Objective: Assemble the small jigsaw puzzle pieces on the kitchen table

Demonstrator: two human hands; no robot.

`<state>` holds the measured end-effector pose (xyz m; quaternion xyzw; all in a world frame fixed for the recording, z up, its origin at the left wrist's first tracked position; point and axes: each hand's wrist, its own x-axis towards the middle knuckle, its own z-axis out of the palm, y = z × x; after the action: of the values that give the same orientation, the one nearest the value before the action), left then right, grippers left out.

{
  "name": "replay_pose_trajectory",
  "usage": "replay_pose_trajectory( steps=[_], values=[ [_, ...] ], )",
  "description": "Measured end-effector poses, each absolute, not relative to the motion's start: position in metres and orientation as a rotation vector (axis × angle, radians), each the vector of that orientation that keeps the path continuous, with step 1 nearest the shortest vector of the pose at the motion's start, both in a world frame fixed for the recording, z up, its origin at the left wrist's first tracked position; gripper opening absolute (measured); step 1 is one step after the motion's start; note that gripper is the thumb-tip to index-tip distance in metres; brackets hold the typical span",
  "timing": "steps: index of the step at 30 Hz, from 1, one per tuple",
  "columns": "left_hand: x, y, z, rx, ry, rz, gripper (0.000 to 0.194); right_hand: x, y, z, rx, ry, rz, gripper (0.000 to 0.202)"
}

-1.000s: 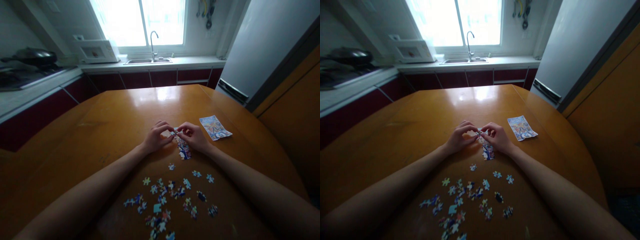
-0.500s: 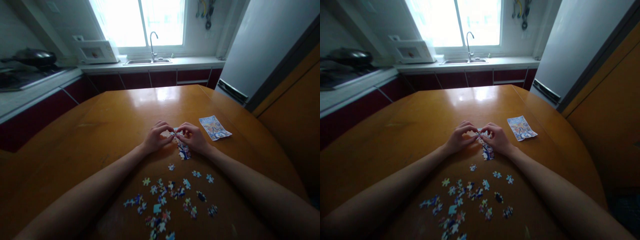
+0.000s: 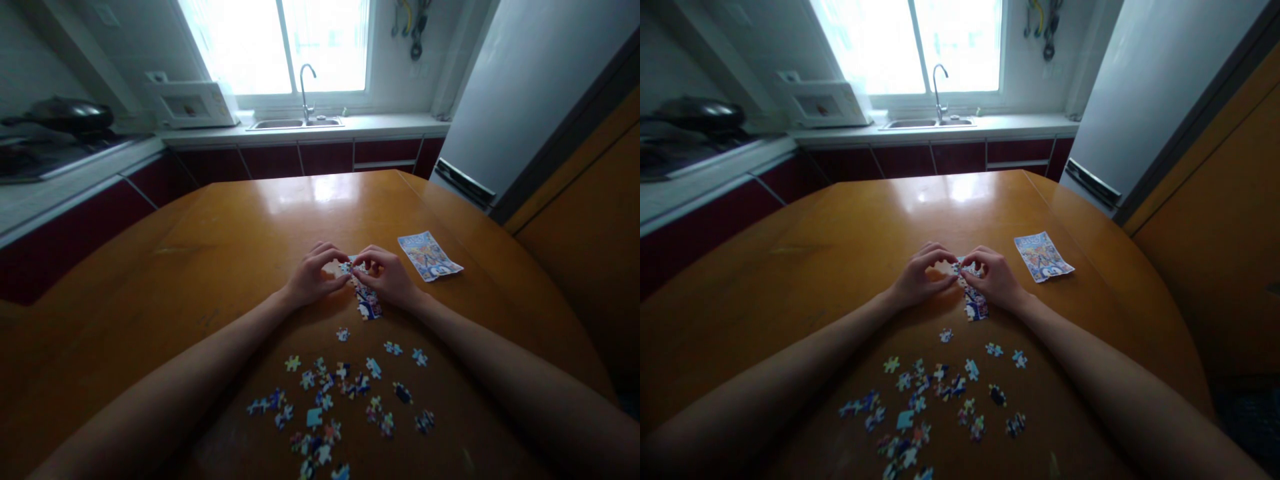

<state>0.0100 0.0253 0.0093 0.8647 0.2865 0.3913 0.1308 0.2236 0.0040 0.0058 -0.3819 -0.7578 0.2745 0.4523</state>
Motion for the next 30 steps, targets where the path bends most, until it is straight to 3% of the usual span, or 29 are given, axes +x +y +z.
replay_pose_trajectory(
  steps=[30],
  values=[
    [0.009, 0.028, 0.005, 2.556, 0.838, 1.072, 0.017, 0.224, 0.010, -0.006, -0.976, -1.956, 0.632, 0.004]
  ],
)
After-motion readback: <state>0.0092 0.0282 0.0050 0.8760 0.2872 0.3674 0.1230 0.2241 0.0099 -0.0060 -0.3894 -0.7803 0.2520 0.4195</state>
